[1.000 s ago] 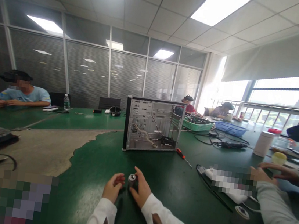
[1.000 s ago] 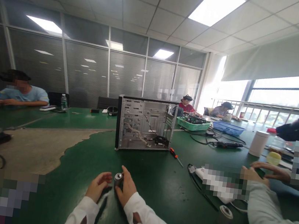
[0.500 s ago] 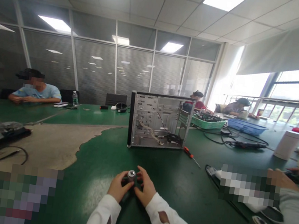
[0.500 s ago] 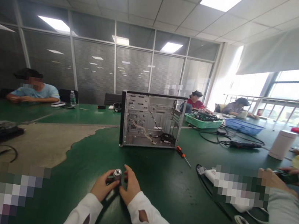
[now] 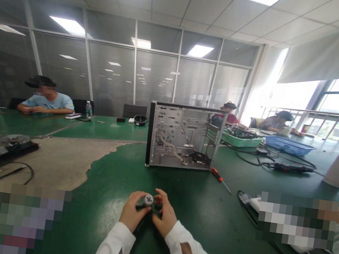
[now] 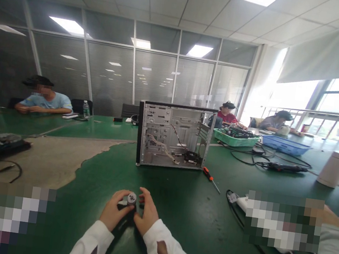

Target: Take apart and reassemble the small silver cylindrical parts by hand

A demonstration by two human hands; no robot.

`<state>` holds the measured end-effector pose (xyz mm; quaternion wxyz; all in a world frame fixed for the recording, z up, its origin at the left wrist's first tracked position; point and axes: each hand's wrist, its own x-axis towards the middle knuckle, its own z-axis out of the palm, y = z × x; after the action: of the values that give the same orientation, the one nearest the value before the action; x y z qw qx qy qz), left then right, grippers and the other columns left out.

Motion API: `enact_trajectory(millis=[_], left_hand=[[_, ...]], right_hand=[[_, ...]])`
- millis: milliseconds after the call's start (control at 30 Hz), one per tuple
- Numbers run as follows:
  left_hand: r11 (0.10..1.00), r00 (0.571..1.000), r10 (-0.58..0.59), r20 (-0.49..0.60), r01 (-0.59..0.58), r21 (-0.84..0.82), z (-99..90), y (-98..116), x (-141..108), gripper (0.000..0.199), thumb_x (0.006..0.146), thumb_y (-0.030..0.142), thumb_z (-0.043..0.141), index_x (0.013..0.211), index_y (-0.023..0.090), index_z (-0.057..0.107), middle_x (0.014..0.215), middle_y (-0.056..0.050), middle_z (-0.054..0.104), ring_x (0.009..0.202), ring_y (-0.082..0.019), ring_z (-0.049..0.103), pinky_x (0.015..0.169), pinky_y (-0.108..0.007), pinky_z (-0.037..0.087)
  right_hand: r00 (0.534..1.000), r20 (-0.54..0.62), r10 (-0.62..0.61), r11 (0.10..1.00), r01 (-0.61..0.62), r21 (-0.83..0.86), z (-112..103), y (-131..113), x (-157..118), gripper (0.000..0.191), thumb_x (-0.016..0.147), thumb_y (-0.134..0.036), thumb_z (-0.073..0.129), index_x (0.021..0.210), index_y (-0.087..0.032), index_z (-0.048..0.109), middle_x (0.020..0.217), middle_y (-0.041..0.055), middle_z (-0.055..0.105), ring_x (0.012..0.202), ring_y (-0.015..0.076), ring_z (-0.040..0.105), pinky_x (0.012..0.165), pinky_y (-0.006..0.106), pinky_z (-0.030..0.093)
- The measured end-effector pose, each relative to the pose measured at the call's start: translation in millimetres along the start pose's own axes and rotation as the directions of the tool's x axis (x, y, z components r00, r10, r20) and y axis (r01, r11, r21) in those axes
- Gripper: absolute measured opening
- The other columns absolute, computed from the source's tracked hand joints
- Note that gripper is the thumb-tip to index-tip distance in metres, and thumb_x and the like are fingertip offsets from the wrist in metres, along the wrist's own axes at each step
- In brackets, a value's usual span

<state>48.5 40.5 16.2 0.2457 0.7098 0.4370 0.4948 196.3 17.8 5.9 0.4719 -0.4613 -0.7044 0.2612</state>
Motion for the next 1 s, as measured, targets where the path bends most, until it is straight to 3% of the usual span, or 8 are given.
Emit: enact_trajectory(millis=[133, 367, 500, 600, 700, 767, 867, 1000], left_hand=[[0.998, 0.999, 0.047, -0.027, -0.046, 0.047, -3.2, 4.8, -0.2, 0.031, 0.054, 0.016, 0.062, 0.084, 0.023, 0.061, 0.092, -0.005, 0.06, 0.096, -0.025, 0.047, 0.088, -0.042, 0.032], [0.992, 1.0, -0.025, -0.014, 0.027, 0.12, -1.9, 2.6, -5.5, 0.029, 0.053, 0.02, 0.063, 0.081, 0.019, 0.06, 0.088, -0.006, 0.059, 0.091, -0.024, 0.05, 0.082, -0.04, 0.038], [0.993, 0.999, -0.045, 0.014, 0.044, 0.111, 1.3, -1.8, -6.9, 0.046, 0.057, 0.02, 0.06, 0.102, 0.02, 0.051, 0.088, -0.005, 0.059, 0.086, -0.02, 0.053, 0.078, -0.037, 0.041], [0.986, 0.999, 0.047, 0.0, -0.046, 0.163, 2.1, -2.3, -6.9, 0.052, 0.062, 0.018, 0.054, 0.112, 0.02, 0.042, 0.097, -0.006, 0.056, 0.092, -0.02, 0.051, 0.082, -0.037, 0.039], [0.963, 0.989, 0.141, 0.04, -0.147, 0.227, 2.4, -2.7, -6.5, 0.041, 0.066, 0.018, 0.05, 0.107, 0.02, 0.046, 0.105, -0.007, 0.052, 0.099, -0.021, 0.046, 0.086, -0.039, 0.035], [0.96, 0.988, 0.138, 0.062, -0.149, 0.237, 2.4, -3.4, -6.4, 0.037, 0.068, 0.019, 0.048, 0.104, 0.02, 0.047, 0.104, -0.007, 0.053, 0.098, -0.021, 0.047, 0.086, -0.04, 0.035], [0.981, 0.994, 0.075, 0.075, -0.087, 0.175, 1.4, -2.8, -6.5, 0.034, 0.068, 0.02, 0.049, 0.102, 0.02, 0.048, 0.103, -0.006, 0.054, 0.096, -0.02, 0.049, 0.085, -0.037, 0.037], [0.998, 0.995, -0.039, 0.095, 0.043, -0.038, -0.9, 2.2, -6.7, 0.034, 0.066, 0.02, 0.052, 0.1, 0.021, 0.05, 0.102, -0.005, 0.056, 0.091, -0.019, 0.053, 0.083, -0.033, 0.04]], right_hand=[[1.0, 0.012, -0.011, 0.999, 0.012, -0.037, 0.9, -0.1, -1.6, 0.071, 0.053, -0.003, 0.044, 0.118, -0.022, 0.024, 0.101, 0.0043, 0.047, 0.088, 0.0153, 0.048, 0.073, 0.03, 0.042], [0.999, 0.031, 0.017, 0.998, -0.015, -0.063, 3.5, 2.0, -1.8, 0.068, 0.055, -0.005, 0.045, 0.117, -0.02, 0.024, 0.098, 0.0048, 0.048, 0.087, 0.0158, 0.049, 0.076, 0.032, 0.041], [0.999, 0.031, 0.019, 0.998, -0.017, -0.063, 3.6, 3.3, -2.1, 0.067, 0.056, -0.005, 0.046, 0.118, -0.019, 0.024, 0.099, 0.0055, 0.048, 0.088, 0.016, 0.049, 0.077, 0.032, 0.041], [0.999, 0.038, 0.022, 0.997, -0.019, -0.081, 2.7, 3.1, -2.2, 0.068, 0.055, -0.005, 0.046, 0.118, -0.02, 0.024, 0.1, 0.0055, 0.048, 0.088, 0.0158, 0.049, 0.077, 0.031, 0.041], [0.999, 0.042, 0.029, 0.996, -0.025, -0.089, 1.9, 2.1, -2.3, 0.068, 0.055, -0.005, 0.047, 0.118, -0.019, 0.025, 0.099, 0.0054, 0.048, 0.087, 0.0154, 0.049, 0.076, 0.031, 0.042], [0.999, 0.041, 0.03, 0.996, -0.026, -0.087, 1.7, 1.1, -2.5, 0.068, 0.055, -0.006, 0.047, 0.118, -0.019, 0.025, 0.1, 0.0055, 0.048, 0.086, 0.0151, 0.049, 0.076, 0.03, 0.042], [0.999, 0.04, 0.033, 0.996, -0.029, -0.083, 1.9, -0.6, -3.0, 0.067, 0.056, -0.005, 0.047, 0.118, -0.019, 0.025, 0.099, 0.0052, 0.048, 0.085, 0.0148, 0.049, 0.076, 0.03, 0.041], [0.999, 0.036, 0.029, 0.997, -0.027, -0.075, 2.4, -2.0, -3.8, 0.068, 0.055, -0.004, 0.047, 0.118, -0.02, 0.026, 0.097, 0.0048, 0.048, 0.085, 0.0153, 0.049, 0.075, 0.031, 0.042]])
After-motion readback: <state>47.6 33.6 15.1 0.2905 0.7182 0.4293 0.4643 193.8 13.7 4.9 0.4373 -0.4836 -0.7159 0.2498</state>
